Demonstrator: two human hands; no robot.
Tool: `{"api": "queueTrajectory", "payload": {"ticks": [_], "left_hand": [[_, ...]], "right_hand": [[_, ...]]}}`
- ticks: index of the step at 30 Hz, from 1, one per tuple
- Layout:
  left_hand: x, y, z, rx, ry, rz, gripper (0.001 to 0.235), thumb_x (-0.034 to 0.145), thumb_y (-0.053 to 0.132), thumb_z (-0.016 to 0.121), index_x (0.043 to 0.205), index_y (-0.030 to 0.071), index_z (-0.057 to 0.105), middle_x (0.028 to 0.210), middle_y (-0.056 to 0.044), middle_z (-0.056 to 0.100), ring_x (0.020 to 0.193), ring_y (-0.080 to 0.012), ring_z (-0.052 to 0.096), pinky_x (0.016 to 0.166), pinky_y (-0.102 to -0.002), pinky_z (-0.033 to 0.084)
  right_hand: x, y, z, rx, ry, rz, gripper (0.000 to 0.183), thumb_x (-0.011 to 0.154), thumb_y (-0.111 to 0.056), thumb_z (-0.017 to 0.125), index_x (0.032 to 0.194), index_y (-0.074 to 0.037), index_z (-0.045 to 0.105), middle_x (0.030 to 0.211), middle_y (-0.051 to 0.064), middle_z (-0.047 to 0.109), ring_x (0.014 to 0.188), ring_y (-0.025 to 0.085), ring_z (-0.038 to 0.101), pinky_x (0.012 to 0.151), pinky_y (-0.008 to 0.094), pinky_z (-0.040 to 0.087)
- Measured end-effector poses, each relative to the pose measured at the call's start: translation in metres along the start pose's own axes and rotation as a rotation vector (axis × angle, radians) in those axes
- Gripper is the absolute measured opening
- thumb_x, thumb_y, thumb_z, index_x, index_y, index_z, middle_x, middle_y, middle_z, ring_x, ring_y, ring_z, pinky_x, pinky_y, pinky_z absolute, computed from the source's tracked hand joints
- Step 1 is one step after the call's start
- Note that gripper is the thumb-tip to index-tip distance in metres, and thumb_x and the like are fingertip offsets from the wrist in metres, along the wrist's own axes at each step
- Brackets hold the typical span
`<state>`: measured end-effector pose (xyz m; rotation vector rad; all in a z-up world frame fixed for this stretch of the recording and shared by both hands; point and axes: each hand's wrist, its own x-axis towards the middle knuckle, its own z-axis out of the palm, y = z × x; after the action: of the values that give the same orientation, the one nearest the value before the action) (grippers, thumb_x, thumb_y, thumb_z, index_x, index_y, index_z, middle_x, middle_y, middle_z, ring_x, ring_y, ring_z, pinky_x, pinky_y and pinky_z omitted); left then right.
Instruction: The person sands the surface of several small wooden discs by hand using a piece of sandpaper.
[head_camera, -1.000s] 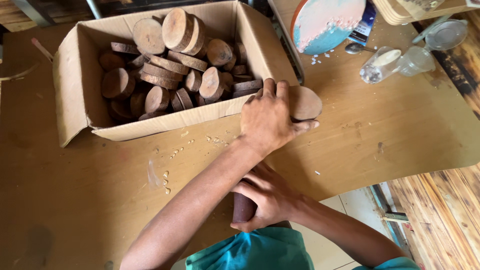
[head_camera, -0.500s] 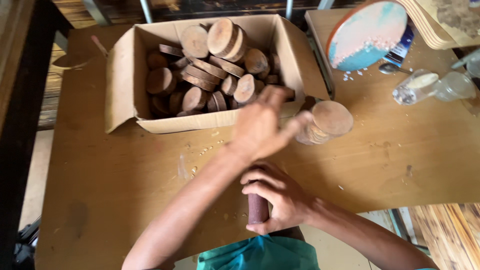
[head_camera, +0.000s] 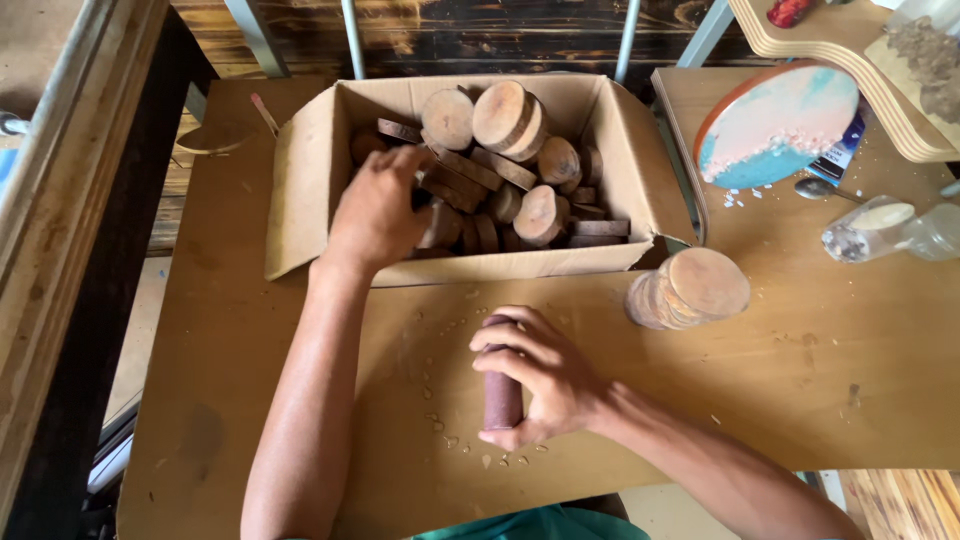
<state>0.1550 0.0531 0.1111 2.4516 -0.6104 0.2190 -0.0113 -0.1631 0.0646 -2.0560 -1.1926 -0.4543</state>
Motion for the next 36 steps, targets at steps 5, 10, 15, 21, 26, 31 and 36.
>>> {"api": "queueTrajectory", "payload": {"ticks": [5,10,15,21,26,31,36], "left_hand": [[0.005,-0.012,0.022,0.073,-0.014,-0.032,0.055,0.072,0.017,0.085,0.121,0.012,0.061,0.114,-0.012,0.062,0.099,-0.0441,0.067,0.085,-0.057,0.058],[0.008,-0.021,0.028,0.078,-0.009,-0.019,0.046,0.077,0.016,0.084,0.114,0.010,0.057,0.109,-0.011,0.058,0.091,-0.0428,0.068,0.075,-0.052,0.060],[0.008,-0.024,0.026,0.114,-0.004,0.055,0.039,0.081,0.018,0.083,0.109,0.011,0.057,0.109,-0.010,0.058,0.084,-0.0461,0.069,0.071,-0.054,0.059],[0.010,-0.033,0.028,0.187,0.060,0.208,0.037,0.080,0.026,0.083,0.104,0.011,0.059,0.102,-0.008,0.060,0.095,-0.0382,0.069,0.081,-0.045,0.057],[0.009,-0.035,0.030,0.165,0.073,0.270,0.036,0.081,0.023,0.081,0.108,0.012,0.060,0.111,-0.008,0.061,0.106,-0.0333,0.065,0.089,-0.044,0.055],[0.011,-0.038,0.025,0.175,0.052,0.305,0.034,0.083,0.024,0.079,0.110,0.012,0.060,0.111,-0.007,0.061,0.106,-0.0306,0.064,0.087,-0.040,0.056],[0.010,-0.035,0.019,0.188,0.089,0.359,0.029,0.084,0.022,0.080,0.105,0.012,0.063,0.104,-0.007,0.063,0.097,-0.0285,0.065,0.084,-0.037,0.055]], "right_hand": [[-0.001,0.022,-0.011,-0.110,0.203,0.007,0.060,0.079,-0.061,0.077,0.102,-0.007,0.069,0.112,0.013,0.069,0.106,0.043,0.066,0.092,0.053,0.054],[-0.015,0.055,-0.019,-0.186,0.244,0.040,0.062,0.075,-0.059,0.082,0.102,-0.005,0.069,0.110,0.014,0.068,0.107,0.044,0.065,0.093,0.056,0.053],[-0.011,0.054,-0.022,-0.165,0.260,0.058,0.062,0.072,-0.057,0.084,0.102,-0.005,0.069,0.110,0.014,0.069,0.108,0.044,0.064,0.092,0.055,0.053],[-0.010,0.053,-0.024,-0.159,0.265,0.056,0.061,0.070,-0.053,0.085,0.102,-0.004,0.068,0.109,0.016,0.069,0.103,0.045,0.064,0.087,0.057,0.053],[-0.010,0.052,-0.024,-0.148,0.273,0.057,0.062,0.070,-0.054,0.085,0.102,-0.004,0.069,0.109,0.016,0.069,0.103,0.045,0.064,0.087,0.057,0.053],[-0.009,0.054,-0.024,-0.134,0.267,0.025,0.060,0.071,-0.052,0.085,0.103,-0.004,0.069,0.108,0.016,0.068,0.103,0.046,0.065,0.087,0.057,0.053],[-0.006,0.053,-0.022,-0.129,0.270,0.026,0.060,0.071,-0.052,0.085,0.102,-0.003,0.068,0.107,0.017,0.068,0.102,0.045,0.064,0.086,0.058,0.053]]}}
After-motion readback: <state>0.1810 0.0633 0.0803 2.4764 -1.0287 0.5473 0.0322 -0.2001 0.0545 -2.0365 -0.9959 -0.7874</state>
